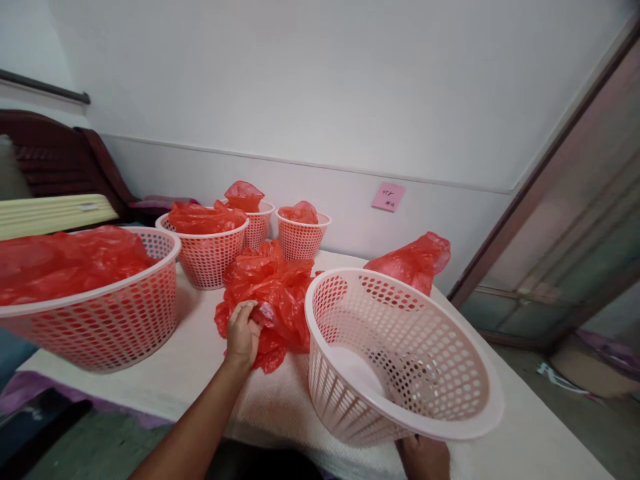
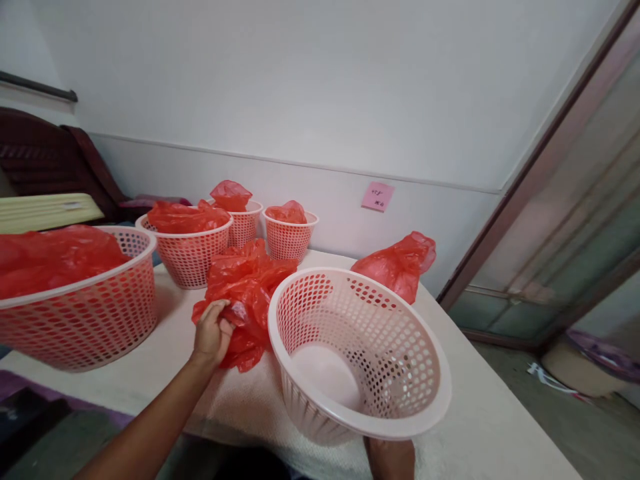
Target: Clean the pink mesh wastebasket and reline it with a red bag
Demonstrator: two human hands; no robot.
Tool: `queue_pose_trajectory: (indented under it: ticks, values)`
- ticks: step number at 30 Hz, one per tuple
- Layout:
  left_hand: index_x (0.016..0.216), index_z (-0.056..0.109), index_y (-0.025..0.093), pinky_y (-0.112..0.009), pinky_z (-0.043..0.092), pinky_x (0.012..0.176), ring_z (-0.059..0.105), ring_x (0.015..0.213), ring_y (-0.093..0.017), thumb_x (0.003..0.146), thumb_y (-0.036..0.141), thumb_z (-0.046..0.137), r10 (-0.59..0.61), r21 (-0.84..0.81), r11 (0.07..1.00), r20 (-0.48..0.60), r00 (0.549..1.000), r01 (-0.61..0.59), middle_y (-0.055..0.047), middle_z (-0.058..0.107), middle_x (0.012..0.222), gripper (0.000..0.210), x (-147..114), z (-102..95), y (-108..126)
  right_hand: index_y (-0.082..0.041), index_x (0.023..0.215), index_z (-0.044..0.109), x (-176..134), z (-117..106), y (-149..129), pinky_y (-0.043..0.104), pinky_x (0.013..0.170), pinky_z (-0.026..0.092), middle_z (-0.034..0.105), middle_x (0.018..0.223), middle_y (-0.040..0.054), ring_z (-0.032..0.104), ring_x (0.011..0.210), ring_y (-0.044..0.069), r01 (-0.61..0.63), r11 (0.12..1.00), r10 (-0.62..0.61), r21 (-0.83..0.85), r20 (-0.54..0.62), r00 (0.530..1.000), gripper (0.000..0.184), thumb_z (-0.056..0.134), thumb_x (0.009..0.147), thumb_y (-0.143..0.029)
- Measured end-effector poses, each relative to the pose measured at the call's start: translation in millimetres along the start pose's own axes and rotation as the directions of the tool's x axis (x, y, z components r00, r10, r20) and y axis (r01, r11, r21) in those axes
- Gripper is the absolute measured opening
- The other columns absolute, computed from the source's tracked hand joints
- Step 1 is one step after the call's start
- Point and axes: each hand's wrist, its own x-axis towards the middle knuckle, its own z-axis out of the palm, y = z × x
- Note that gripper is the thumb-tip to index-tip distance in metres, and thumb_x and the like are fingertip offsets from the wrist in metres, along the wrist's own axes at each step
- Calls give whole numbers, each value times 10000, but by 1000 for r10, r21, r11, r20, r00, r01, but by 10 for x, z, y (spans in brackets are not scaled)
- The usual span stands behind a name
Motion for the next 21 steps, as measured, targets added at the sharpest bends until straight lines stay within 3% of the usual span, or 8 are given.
queue_pose_trajectory:
  ticks: [5,11,14,18,21]
  values:
    - [902,651,175,-182,473,531,572,654,-83,674,346,698,-150,135,979,-47,988,155,4,646,884,289,25,-423,36,-166,911,754,3,-16,19,377,862,468,744,964,143,608,1042,335,20,998,-16,-62,60,998,500,351,774,-427]
    - [726,519,173,-277,535,553,606,526,-128,691,200,656,-396,350,850,-66,916,393,15,599,610,144,46,-909,-81,-216,742,757,30,-24,45,370,803,484,749,752,129,646,916,328,15,993,-6,-114,80,997,377,423,681,-378]
    - [793,500,186,-294,512,494,627,489,-171,706,204,642,-465,469,768,-61,883,437,4,615,597,168,52,-1034,-27,-226,715,751,31,-9,52,379,808,490,743,717,110,646,898,330,-2,995,10,-97,75,997,331,467,647,-382]
    - [936,530,193,-236,368,390,562,396,-178,751,275,624,-430,623,706,-2,903,337,25,589,514,223,-21,-1020,231,-249,659,729,29,34,89,412,850,482,723,662,87,629,967,355,-12,999,15,-39,79,997,242,521,613,-363]
    - [942,599,227,-219,374,489,504,463,-117,784,310,631,-209,722,692,171,963,22,69,517,514,182,-182,-835,445,-246,713,738,28,56,109,438,926,449,738,738,89,592,1061,371,-18,999,14,49,70,997,250,546,606,-366]
